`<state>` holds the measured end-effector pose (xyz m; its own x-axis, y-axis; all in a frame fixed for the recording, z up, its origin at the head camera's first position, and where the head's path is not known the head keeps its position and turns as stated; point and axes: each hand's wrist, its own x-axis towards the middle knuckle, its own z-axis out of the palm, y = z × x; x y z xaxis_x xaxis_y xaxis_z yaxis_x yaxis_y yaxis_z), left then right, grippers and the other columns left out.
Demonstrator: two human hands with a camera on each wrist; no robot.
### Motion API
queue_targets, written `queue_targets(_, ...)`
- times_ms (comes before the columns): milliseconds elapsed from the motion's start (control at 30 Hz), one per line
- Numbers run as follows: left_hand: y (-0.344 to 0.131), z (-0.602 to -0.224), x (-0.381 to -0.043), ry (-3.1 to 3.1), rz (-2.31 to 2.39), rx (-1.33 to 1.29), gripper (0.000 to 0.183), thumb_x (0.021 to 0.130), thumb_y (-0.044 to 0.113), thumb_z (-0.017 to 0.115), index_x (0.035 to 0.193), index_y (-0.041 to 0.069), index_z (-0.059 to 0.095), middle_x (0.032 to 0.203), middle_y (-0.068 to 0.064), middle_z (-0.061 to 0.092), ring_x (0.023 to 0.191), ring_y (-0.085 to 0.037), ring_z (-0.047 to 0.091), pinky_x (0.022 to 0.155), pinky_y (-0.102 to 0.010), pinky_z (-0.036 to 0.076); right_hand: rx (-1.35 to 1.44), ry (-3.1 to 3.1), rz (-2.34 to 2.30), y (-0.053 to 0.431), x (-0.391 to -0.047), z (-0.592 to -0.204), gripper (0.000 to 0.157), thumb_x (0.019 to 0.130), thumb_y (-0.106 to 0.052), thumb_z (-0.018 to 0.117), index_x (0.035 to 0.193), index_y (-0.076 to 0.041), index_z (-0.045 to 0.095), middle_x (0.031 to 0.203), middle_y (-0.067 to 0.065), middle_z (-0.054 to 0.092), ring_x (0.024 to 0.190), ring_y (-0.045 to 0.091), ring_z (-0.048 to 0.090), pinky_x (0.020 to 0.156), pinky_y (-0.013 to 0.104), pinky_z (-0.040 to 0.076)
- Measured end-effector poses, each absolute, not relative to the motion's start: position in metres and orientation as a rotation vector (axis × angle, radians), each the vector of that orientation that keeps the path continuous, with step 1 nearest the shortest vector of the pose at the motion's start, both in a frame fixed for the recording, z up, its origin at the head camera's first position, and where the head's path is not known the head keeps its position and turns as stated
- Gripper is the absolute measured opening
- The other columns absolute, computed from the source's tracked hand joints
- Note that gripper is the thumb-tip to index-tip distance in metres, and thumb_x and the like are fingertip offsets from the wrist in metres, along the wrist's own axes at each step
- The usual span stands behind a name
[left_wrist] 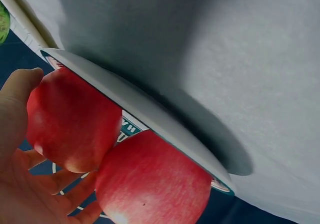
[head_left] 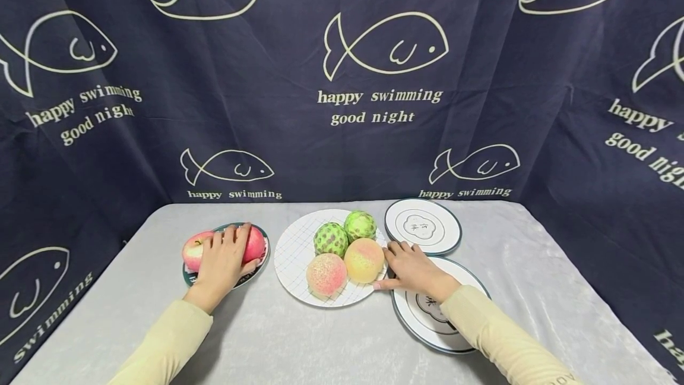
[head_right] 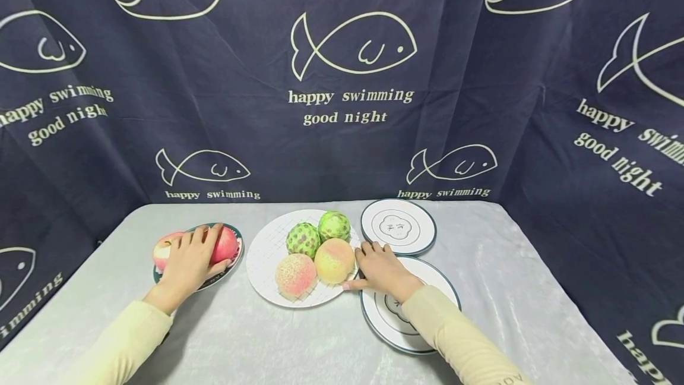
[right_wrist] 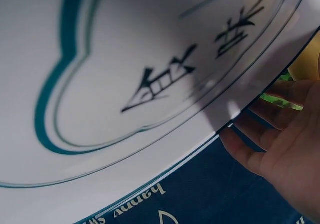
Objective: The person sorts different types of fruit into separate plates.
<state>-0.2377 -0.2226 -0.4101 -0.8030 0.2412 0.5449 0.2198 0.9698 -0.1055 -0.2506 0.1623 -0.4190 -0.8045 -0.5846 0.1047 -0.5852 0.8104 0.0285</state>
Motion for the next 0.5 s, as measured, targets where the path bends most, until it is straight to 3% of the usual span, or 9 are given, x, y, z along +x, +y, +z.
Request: queue_targets(500, -0.207, -0.401, -0.234, -2.531, 0.021, -0.361, 0.070, 0.069, 0.036, 0.074, 0.126, 0.006, 0.046, 0.112, -0.022, 0.051, 0.095, -0.040, 0.050, 0.080, -0.051, 0.038, 0.939, -2.874, 0.006, 0.164, -0.250, -0.404, 0.080, 0.073, -0.062, 0.059, 0.123, 0.000, 0.053, 0.124, 0.019, 0.052, 0.109, 0.037, 0.050, 0.088, 0.056, 0.039)
